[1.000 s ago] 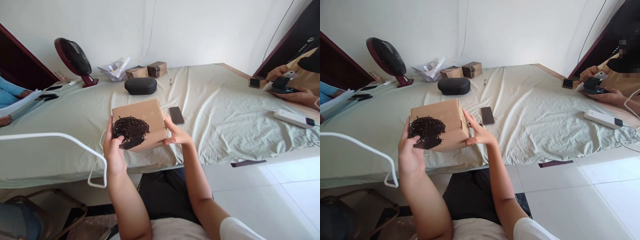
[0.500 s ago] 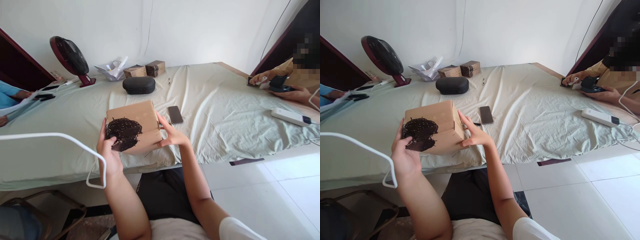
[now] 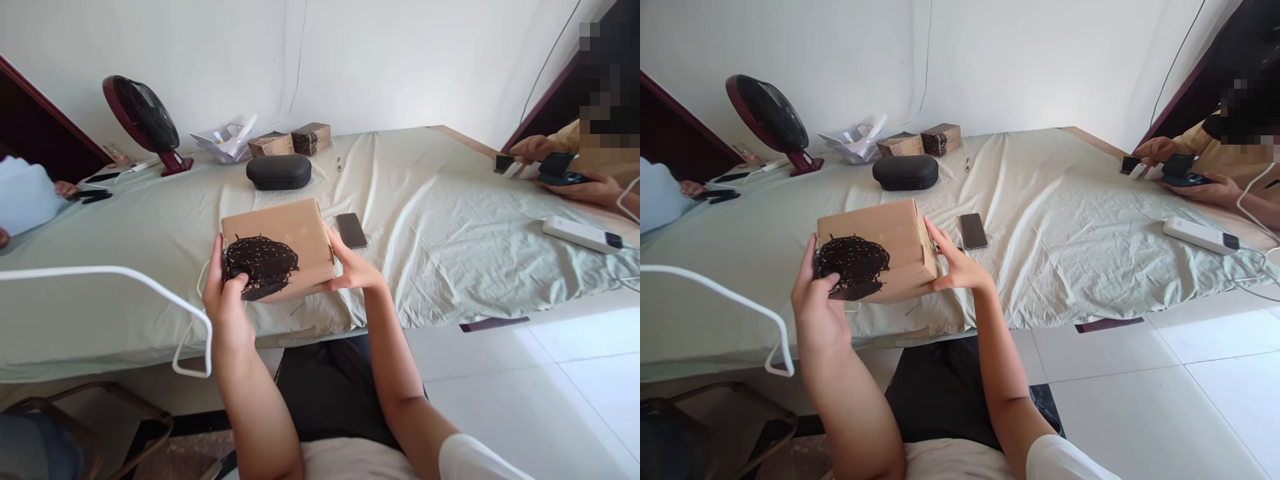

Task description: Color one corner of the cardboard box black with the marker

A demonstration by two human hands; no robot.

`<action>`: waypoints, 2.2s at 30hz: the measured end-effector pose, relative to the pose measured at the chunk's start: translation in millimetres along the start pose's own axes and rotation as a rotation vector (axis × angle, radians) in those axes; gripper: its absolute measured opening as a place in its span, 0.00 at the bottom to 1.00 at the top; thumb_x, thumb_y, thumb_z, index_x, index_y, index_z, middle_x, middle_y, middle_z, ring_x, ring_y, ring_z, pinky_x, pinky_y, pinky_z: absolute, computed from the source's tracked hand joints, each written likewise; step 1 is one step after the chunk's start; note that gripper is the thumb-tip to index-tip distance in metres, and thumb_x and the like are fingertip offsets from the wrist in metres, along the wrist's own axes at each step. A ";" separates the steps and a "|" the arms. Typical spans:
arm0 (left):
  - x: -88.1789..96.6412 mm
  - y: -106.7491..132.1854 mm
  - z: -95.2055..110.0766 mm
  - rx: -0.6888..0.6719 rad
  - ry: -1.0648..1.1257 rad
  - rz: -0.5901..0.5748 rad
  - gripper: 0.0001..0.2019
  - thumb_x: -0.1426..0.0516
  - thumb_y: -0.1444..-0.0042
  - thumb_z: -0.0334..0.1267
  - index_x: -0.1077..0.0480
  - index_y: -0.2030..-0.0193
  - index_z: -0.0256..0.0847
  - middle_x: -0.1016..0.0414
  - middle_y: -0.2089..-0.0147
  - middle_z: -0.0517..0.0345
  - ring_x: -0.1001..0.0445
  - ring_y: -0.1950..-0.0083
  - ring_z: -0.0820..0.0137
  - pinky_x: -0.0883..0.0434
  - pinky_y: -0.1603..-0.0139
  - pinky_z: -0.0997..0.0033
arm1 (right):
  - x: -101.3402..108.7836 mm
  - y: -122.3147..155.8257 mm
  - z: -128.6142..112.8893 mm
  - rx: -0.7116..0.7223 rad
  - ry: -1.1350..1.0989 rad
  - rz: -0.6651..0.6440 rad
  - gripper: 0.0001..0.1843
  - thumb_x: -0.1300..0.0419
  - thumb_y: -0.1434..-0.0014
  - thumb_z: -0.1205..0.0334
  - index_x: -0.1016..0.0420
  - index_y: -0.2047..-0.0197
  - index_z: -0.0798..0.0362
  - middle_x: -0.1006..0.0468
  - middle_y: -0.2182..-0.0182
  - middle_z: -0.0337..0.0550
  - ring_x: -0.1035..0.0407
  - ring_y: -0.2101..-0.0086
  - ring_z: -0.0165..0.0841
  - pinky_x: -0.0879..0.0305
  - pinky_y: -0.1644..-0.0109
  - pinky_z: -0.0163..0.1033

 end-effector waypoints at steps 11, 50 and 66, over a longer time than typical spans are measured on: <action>-9.7 6.1 2.1 0.030 0.003 0.036 0.38 0.38 0.51 0.31 0.24 0.30 0.52 0.25 0.27 0.60 0.33 0.21 0.56 0.34 0.21 0.57 | 7.7 3.2 5.8 0.028 0.050 0.030 0.80 0.22 0.57 0.52 0.71 0.14 0.43 0.54 0.19 0.51 0.62 0.21 0.58 0.65 0.18 0.62; 12.9 -11.0 -7.1 0.059 0.001 0.163 0.41 0.40 0.57 0.31 0.25 0.30 0.40 0.22 0.30 0.50 0.24 0.29 0.54 0.27 0.26 0.50 | -15.6 -9.6 6.7 -0.034 -0.043 -0.053 0.79 0.23 0.55 0.57 0.73 0.15 0.41 0.67 0.16 0.47 0.65 0.20 0.57 0.48 0.21 0.62; 10.6 -10.2 -4.6 0.049 0.012 0.148 0.40 0.41 0.56 0.32 0.24 0.31 0.43 0.21 0.31 0.53 0.24 0.29 0.54 0.25 0.29 0.53 | -14.9 -7.5 8.0 -0.031 -0.056 -0.057 0.78 0.23 0.53 0.57 0.73 0.15 0.38 0.61 0.16 0.49 0.62 0.20 0.56 0.43 0.23 0.61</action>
Point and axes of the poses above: each hand's wrist, its own y-axis away from the middle knuckle, its own x-axis out of the back of the hand, z = x × y, the point moved 4 cm from there along -y, towards the middle knuckle
